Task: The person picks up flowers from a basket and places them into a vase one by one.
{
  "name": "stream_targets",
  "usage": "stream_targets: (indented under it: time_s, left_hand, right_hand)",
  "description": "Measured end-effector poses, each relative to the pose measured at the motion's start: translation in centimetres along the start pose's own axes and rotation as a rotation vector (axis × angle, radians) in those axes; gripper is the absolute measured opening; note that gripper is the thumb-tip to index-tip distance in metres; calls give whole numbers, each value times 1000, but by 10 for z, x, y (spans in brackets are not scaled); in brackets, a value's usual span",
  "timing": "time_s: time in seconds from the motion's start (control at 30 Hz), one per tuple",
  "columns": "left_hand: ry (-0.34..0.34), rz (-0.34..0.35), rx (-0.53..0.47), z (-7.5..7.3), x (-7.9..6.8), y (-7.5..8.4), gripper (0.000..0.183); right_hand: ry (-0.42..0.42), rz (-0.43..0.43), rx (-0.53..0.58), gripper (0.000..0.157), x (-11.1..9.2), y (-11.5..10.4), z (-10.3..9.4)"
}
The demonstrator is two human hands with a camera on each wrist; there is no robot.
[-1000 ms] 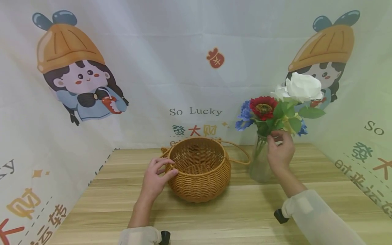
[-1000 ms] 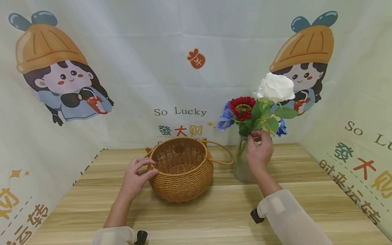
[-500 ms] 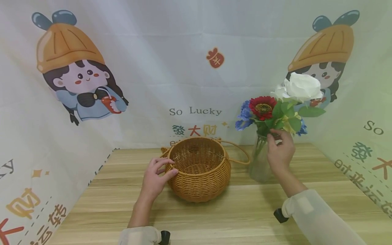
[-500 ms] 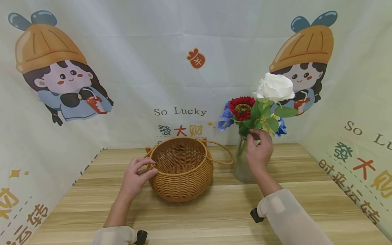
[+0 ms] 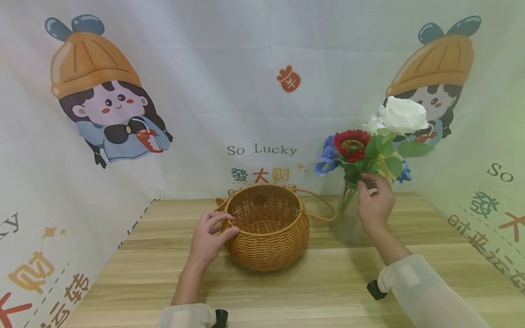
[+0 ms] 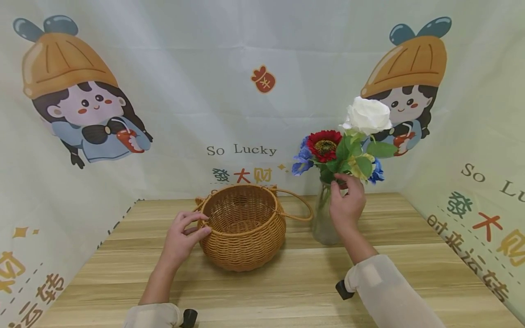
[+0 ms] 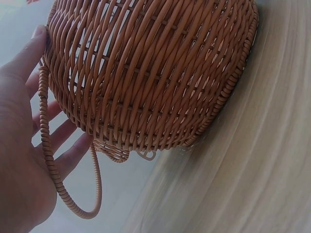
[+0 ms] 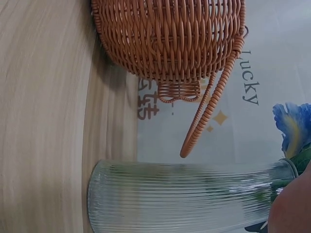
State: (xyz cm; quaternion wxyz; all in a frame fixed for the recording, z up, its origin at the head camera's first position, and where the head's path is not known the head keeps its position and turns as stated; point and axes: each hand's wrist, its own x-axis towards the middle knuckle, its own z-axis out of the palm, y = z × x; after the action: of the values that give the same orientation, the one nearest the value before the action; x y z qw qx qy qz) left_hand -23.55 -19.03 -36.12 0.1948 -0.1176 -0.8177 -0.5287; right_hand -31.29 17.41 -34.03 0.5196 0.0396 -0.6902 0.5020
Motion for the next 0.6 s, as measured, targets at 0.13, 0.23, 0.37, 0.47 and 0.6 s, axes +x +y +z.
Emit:
stream_targets:
  time_s: [0.13,0.23,0.37,0.47,0.6]
  left_hand:
    - [3,11,-2,0,0,-1,24]
    - [3,16,-6,1,1,-4,24]
    - [10,13,-11,3,6,-23,26]
    - [17,11,-9,5,8,-33,27]
    - [22,16,1,6,10,-40,27]
  right_hand:
    - [-33,9,-33,18,2,1,-1]
    - [-42,2,-45,18,3,2,-2]
    - [-46,-14,-57,19,3,2,-2]
    - [-53,-23,-72,19,3,3,-3]
    - [-66,-25,-84,20,3,2,-3]
